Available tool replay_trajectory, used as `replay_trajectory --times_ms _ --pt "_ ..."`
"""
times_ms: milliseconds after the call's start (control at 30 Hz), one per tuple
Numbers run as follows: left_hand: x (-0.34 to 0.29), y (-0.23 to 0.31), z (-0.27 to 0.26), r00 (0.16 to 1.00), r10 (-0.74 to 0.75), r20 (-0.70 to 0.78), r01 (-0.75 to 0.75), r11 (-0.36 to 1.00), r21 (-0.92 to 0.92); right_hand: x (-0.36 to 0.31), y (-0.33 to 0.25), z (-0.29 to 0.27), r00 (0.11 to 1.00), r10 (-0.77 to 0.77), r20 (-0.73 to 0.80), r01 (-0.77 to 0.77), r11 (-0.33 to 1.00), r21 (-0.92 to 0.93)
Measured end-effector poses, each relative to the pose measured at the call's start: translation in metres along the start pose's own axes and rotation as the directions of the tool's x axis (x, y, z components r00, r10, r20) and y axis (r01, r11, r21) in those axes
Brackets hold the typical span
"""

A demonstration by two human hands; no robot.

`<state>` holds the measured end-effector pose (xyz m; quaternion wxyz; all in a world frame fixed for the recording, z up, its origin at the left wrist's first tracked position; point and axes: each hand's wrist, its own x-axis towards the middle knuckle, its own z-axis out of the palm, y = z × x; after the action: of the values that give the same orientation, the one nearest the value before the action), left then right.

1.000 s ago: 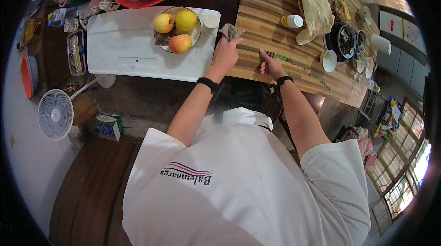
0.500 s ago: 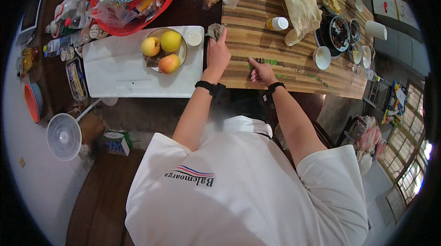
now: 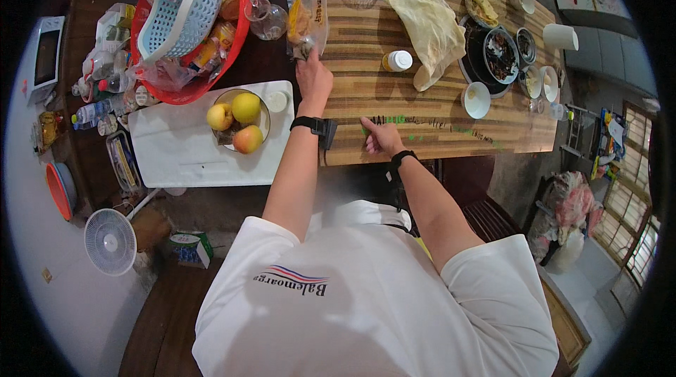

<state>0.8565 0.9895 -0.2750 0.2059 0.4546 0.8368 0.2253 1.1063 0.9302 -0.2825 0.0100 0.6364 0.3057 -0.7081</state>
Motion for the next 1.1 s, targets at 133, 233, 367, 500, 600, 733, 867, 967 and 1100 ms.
replay_trajectory --times_ms 133,233,367,500,600,733,867,967,1100 --pt "-0.008 0.003 -0.008 1.0 -0.01 0.022 0.011 1.0 -0.028 0.007 0.005 -0.001 1.0 0.027 -0.014 -0.027 1.0 -0.005" --pt "-0.02 0.009 -0.015 0.994 -0.07 0.089 0.072 0.997 -0.02 0.007 0.007 -0.002 1.0 0.001 0.004 -0.001 0.999 0.032" --pt "-0.048 -0.006 -0.013 0.996 -0.036 0.083 0.037 0.999 -0.004 0.008 0.009 0.001 1.0 -0.021 0.001 0.021 0.999 0.03" --pt "-0.092 -0.015 -0.017 0.99 -0.097 0.104 0.1 0.995 -0.026 0.015 0.013 -0.002 0.999 -0.031 0.022 0.031 0.999 0.007" --pt "-0.127 -0.022 -0.022 0.996 -0.039 0.082 0.046 0.996 -0.077 0.009 0.013 -0.007 0.992 -0.041 0.121 0.039 0.999 0.019" --pt "-0.152 -0.044 -0.013 0.997 0.057 0.059 -0.049 0.99 -0.13 -0.004 -0.011 -0.005 0.966 -0.158 0.207 0.18 0.979 -0.092" --pt "-0.167 -0.053 -0.011 0.996 0.068 0.056 -0.059 0.986 -0.156 -0.027 -0.109 0.01 0.835 -0.511 0.206 0.536 0.84 -0.086" --pt "-0.176 -0.053 -0.017 0.996 0.058 0.064 -0.049 0.988 -0.144 -0.052 -0.185 0.041 0.774 -0.632 0.017 0.633 0.774 -0.03" --pt "-0.18 -0.053 -0.022 0.991 0.084 0.103 -0.067 0.985 -0.159 -0.036 -0.249 0.063 0.769 -0.634 -0.076 0.612 0.766 -0.196"
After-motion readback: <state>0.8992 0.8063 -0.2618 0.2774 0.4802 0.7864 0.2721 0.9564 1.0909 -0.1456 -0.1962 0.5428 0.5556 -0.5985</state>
